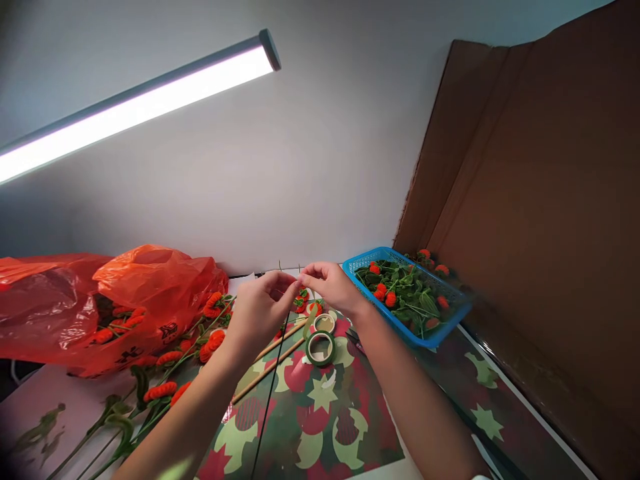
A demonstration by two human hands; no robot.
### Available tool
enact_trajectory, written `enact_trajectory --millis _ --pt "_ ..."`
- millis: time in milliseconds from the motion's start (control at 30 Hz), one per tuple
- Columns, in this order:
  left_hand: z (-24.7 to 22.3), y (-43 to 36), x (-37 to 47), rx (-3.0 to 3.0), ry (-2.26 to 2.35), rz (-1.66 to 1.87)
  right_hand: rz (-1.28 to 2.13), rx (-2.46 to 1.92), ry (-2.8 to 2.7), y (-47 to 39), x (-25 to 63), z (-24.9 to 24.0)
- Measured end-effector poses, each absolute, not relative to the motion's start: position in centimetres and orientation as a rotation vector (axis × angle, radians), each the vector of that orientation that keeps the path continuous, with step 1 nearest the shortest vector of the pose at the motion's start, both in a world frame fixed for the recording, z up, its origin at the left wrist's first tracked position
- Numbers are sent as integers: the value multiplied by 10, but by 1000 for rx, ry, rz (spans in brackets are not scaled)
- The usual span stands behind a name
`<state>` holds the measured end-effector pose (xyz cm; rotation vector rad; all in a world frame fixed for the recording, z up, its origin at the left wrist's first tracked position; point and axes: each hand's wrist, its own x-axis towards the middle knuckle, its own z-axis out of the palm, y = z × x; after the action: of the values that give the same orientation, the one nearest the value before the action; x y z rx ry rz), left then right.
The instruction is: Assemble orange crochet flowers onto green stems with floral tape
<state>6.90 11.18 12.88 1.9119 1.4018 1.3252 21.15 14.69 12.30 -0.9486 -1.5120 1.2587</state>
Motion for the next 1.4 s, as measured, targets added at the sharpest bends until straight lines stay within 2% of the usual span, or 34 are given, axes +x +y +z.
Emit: enact_trajectory --millis 300,467,900,1233,1400 --pt "127 119 66 1857 1358 1272 1233 -950 -1479 148 209 120" --pt "121 123 70 1718 1303 1386 1244 -880 -1418 151 207 115" --pt "113 129 71 1541 1169 1423 1607 -658 -1117 158 200 99" --pt "120 129 71 1318 1061 1259 1503 -631 -1051 162 194 93" --pt "121 128 67 1492 1176 1353 1520 -672 -1093 161 196 95"
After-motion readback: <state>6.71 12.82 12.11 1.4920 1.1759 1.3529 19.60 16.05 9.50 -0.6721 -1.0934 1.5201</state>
